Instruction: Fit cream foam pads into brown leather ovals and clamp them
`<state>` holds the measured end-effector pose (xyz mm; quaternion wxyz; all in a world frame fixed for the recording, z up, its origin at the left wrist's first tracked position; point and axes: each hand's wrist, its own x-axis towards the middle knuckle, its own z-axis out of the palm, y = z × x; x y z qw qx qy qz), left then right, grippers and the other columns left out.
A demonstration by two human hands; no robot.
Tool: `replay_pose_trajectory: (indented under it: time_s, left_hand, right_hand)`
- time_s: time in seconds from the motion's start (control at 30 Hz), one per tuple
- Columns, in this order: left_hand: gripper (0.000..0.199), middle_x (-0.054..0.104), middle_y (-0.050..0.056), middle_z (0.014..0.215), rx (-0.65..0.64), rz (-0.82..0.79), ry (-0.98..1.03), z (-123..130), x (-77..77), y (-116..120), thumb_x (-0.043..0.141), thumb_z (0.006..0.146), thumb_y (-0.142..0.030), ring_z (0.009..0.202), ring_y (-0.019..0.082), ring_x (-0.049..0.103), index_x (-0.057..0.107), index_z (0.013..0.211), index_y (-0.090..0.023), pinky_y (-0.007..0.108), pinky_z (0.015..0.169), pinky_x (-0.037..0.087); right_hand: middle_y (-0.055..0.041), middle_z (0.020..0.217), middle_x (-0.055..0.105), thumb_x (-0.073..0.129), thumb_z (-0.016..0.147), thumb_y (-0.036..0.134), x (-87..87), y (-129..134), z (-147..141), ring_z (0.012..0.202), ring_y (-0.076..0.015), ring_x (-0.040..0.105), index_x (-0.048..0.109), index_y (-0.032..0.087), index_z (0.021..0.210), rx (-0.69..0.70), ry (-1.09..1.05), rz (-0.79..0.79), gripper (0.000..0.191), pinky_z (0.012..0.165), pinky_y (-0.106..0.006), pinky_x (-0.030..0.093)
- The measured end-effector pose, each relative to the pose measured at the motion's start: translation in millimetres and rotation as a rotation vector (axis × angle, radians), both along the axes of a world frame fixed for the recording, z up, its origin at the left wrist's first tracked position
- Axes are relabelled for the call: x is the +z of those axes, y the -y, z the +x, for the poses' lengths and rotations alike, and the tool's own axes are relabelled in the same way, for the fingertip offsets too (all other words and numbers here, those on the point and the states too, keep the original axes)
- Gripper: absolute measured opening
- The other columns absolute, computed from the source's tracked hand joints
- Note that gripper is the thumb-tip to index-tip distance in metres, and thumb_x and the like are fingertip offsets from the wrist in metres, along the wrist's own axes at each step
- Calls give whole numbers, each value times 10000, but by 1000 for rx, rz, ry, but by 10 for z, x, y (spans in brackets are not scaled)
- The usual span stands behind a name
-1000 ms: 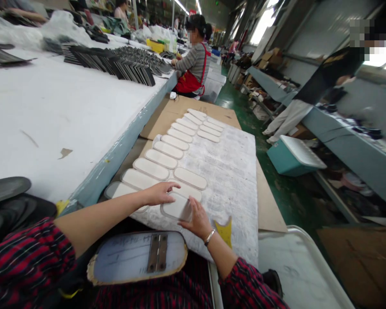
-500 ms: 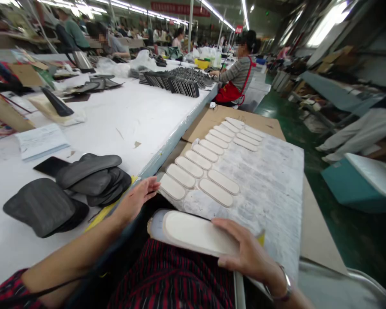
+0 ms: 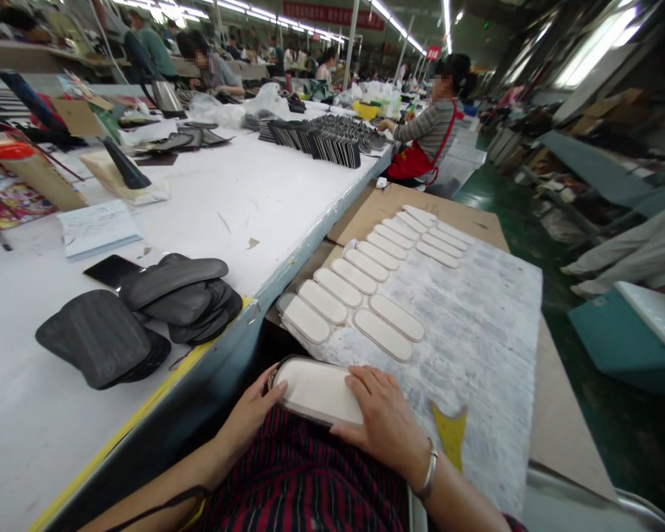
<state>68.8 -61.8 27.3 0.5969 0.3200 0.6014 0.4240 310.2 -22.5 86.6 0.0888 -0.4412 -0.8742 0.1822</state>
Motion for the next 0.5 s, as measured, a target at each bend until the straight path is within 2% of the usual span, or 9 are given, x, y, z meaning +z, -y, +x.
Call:
replay_pose_trajectory:
  time_s: [0.13,0.33,0.5]
  left_hand:
    - [626,571,61,1241,12,26,-35,-5,-74,-2,622,742,-390,1173,251,486,418,1296,-179,406,1045,317]
    - [629,556,68,1256,8,19,47,2,-51,-1,617,751,-337,1180,252,478,388,1311,-168,412,1045,311]
    - [617,549,85,1257,-62,42,-89,-8,-42,-12,559,787,-386,1180,251,477,365,1319,-140,405,1026,343]
  right_hand:
    - [-106,1242,491,664,678,523,-37,51,-10,1130,-287,413,503,184,1144,-6,31,20,598,957,-460,323]
    - [-102,1251,485,662,671,543,-47,62,-32,1135,-289,405,506,190,1130,10,69,16,599,956,-454,320]
    - [-104,1244,488,652,675,555,-42,70,-54,1130,-292,407,510,195,1115,11,98,28,586,951,-463,318]
